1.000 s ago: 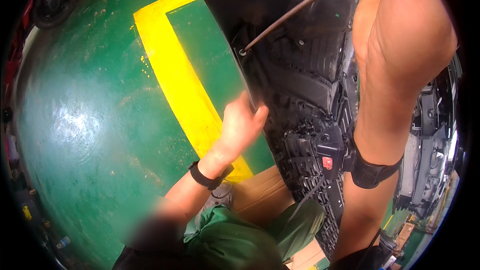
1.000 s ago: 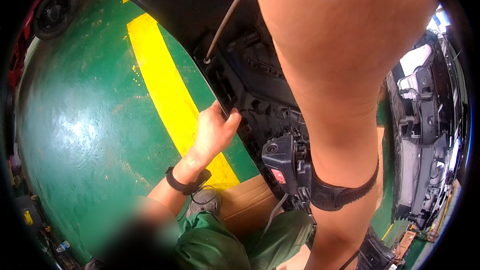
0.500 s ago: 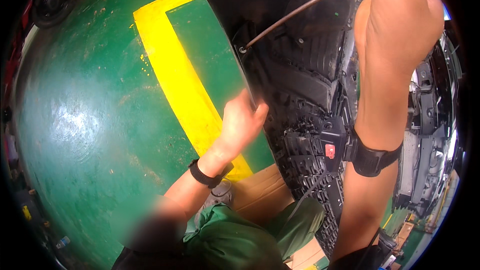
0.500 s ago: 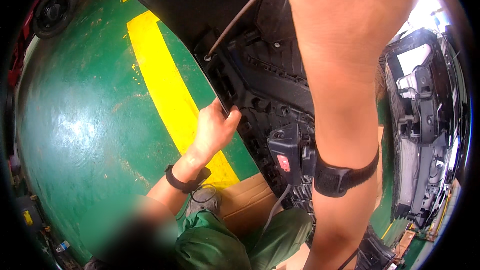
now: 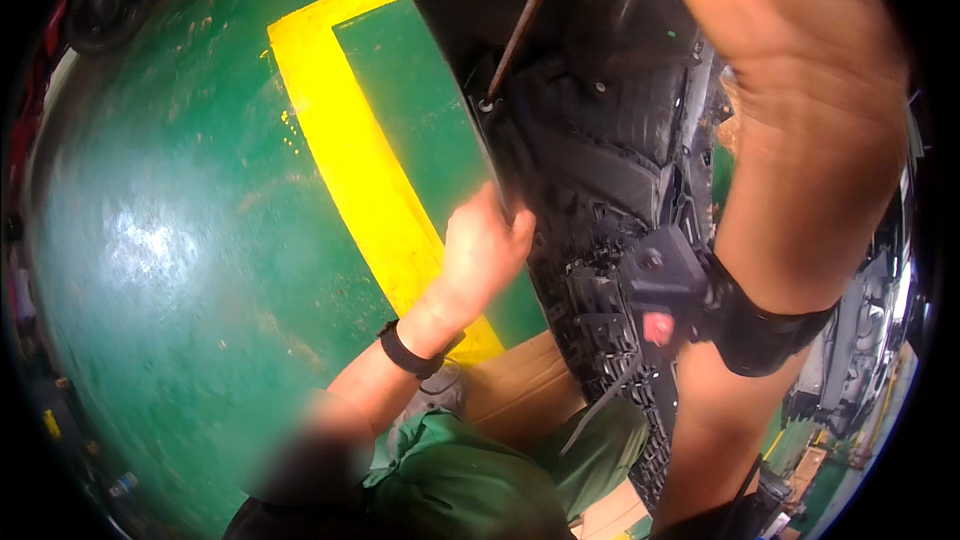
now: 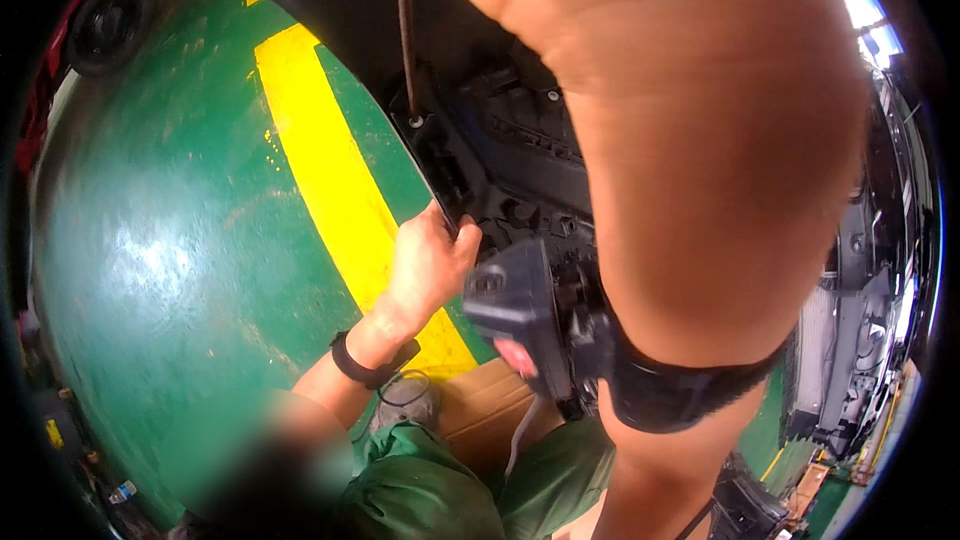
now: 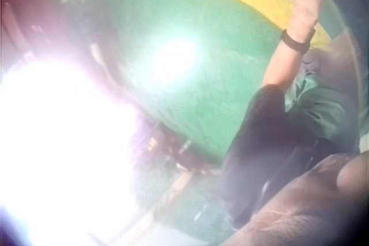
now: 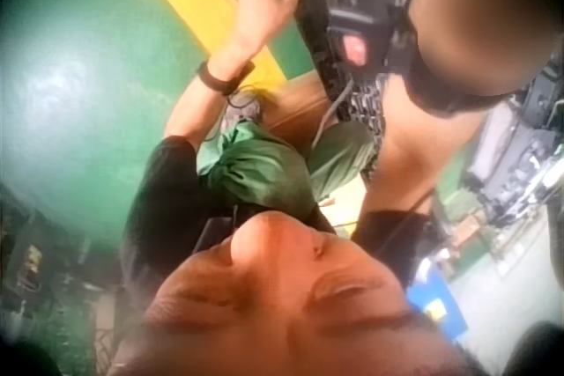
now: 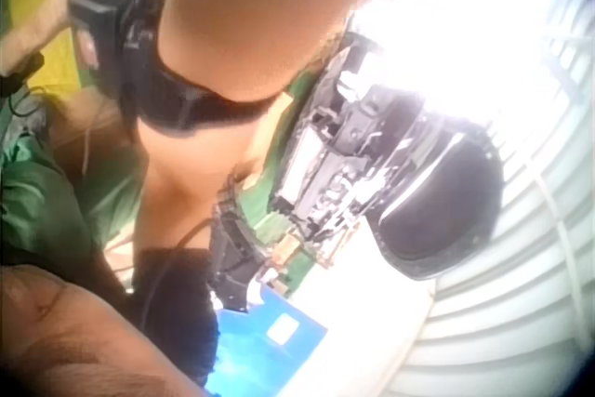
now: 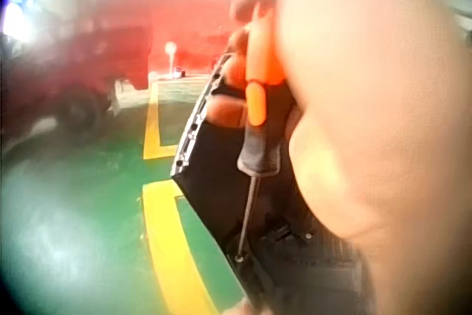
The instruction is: The person uses a screwdriver and a small pry tool to remove clips and fasteners from the interior of a black car bumper lying on a cardboard sheet.
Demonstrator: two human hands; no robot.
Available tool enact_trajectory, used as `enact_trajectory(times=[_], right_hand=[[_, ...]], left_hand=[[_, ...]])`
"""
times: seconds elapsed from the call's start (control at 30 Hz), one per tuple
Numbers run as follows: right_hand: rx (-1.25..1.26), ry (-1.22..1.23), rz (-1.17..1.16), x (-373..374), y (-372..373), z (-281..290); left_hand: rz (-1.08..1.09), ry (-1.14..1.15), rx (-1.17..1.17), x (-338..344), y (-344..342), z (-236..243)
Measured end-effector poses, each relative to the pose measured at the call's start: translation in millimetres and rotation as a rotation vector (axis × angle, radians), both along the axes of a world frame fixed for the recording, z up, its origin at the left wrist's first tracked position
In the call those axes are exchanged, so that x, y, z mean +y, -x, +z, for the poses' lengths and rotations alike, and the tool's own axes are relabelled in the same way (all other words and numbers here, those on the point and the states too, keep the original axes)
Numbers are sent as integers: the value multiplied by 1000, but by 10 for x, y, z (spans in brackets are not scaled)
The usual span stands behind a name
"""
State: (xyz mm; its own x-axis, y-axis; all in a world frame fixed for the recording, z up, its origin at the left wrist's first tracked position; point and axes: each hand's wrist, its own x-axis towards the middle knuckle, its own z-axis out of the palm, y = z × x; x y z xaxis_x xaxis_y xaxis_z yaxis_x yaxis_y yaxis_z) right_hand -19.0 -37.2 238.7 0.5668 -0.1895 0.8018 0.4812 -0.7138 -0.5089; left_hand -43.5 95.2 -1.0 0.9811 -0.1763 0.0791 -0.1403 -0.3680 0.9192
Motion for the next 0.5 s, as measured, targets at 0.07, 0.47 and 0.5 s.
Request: enact_trajectory(times=[0.07, 0.47, 0.5], right_hand=[[45, 70, 63, 55, 38, 15], [190, 47, 112, -60, -1157, 6], [189, 48, 119, -30, -1137, 11]], left_hand=[[5, 13, -66, -6, 6, -7], [30, -9, -78, 14, 68, -44], [25, 11, -97, -1, 80, -66]])
